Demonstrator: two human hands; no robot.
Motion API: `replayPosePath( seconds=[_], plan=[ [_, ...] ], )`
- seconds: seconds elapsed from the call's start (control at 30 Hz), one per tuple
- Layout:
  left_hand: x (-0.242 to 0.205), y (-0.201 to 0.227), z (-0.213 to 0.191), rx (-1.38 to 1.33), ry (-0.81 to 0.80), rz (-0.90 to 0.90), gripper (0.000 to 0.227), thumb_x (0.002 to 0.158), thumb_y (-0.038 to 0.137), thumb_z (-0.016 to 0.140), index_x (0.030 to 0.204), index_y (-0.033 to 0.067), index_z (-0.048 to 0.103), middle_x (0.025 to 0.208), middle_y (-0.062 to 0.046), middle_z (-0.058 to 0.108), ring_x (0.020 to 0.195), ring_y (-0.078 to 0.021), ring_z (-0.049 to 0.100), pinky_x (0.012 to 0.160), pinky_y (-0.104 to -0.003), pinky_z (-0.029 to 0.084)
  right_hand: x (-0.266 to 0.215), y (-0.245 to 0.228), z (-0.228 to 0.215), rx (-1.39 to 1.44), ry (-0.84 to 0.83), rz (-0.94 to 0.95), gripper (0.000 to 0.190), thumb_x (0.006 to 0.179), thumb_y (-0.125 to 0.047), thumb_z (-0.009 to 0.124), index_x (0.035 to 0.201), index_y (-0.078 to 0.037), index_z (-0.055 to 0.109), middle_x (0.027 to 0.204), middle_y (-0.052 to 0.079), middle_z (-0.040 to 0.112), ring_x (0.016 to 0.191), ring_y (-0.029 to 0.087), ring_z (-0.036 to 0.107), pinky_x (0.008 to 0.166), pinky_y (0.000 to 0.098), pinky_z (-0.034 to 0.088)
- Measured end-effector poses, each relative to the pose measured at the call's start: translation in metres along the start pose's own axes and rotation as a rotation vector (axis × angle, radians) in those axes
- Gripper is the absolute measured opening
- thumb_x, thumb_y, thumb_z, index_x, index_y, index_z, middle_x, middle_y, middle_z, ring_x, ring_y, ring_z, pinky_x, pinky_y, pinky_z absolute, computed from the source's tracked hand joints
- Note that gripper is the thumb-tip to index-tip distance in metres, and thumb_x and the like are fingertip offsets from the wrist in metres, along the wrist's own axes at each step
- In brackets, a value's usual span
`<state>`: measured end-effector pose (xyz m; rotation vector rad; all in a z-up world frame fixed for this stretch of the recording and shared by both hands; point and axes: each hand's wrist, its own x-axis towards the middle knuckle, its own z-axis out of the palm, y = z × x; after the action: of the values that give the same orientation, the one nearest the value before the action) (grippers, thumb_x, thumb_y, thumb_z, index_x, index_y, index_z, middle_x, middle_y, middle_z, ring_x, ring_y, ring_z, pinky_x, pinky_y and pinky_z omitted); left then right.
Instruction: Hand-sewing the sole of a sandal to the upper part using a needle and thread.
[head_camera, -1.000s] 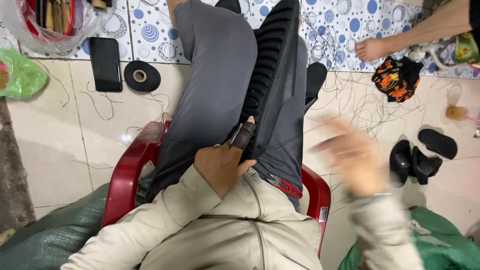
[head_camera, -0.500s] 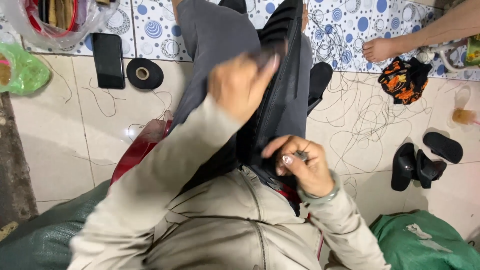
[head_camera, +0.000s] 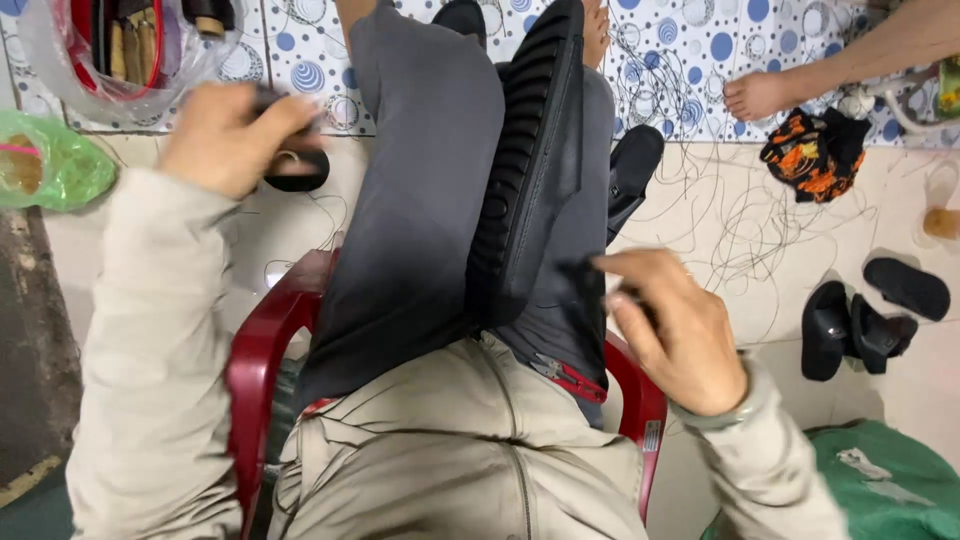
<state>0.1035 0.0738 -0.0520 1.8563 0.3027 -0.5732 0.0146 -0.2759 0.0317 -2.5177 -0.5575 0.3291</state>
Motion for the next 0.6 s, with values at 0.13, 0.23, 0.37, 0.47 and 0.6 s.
replayPosePath(
  seconds=[0.13,0.23,0.37,0.47,0.6],
  plan=[
    [-0.035,-0.036,0.048,0.632,0.468,0.315,0.045,0.074,0.026,0.068,0.108,-0.0024,0.061,0.121,-0.028,0.04,0.114,-0.0423,0.041,0.093,-0.049,0.03,0.001,0.004,0.007,-0.392,-0.271,-0.023,0.045,0.089,-0.04,0.044,0.133,-0.033,0.041,0.067,-0.003,0.051,0.041,0.02,0.049,0.033,0.0356,0.043],
    [-0.078,-0.018,0.125,0.654,0.296,0.571,0.088,0.067,0.065,0.061,0.124,-0.0014,0.053,0.14,-0.029,0.023,0.131,-0.0451,0.021,0.101,-0.061,0.019,0.006,0.008,0.009,-0.262,-0.334,-0.104,0.041,0.091,-0.034,0.04,0.132,-0.03,0.044,0.063,-0.001,0.042,0.044,0.018,0.045,0.038,0.0325,0.042],
    [-0.089,-0.018,0.166,0.938,0.385,0.529,0.111,0.047,0.08,0.026,0.133,0.0115,0.043,0.145,-0.016,0.025,0.134,-0.0352,0.022,0.097,-0.069,0.015,0.009,0.009,0.013,-0.282,-0.31,-0.138,0.039,0.09,-0.033,0.044,0.129,-0.03,0.047,0.06,-0.002,0.041,0.044,0.015,0.044,0.036,0.0301,0.04],
    [-0.086,-0.018,0.171,1.136,0.36,0.475,0.121,0.038,0.081,0.065,0.135,0.0142,0.04,0.147,-0.014,0.022,0.135,-0.0327,0.021,0.093,-0.068,0.025,0.009,0.01,0.015,-0.269,-0.322,-0.148,0.039,0.09,-0.032,0.046,0.129,-0.029,0.048,0.06,-0.002,0.041,0.044,0.016,0.045,0.037,0.0306,0.041],
    [-0.083,-0.02,0.176,1.156,0.343,0.493,0.113,0.049,0.078,0.062,0.136,0.01,0.041,0.147,-0.015,0.02,0.136,-0.0325,0.019,0.093,-0.068,0.026,0.012,0.011,0.016,-0.302,-0.34,-0.154,0.04,0.09,-0.031,0.048,0.13,-0.03,0.047,0.06,-0.002,0.04,0.041,0.016,0.043,0.035,0.0312,0.04]
  ],
)
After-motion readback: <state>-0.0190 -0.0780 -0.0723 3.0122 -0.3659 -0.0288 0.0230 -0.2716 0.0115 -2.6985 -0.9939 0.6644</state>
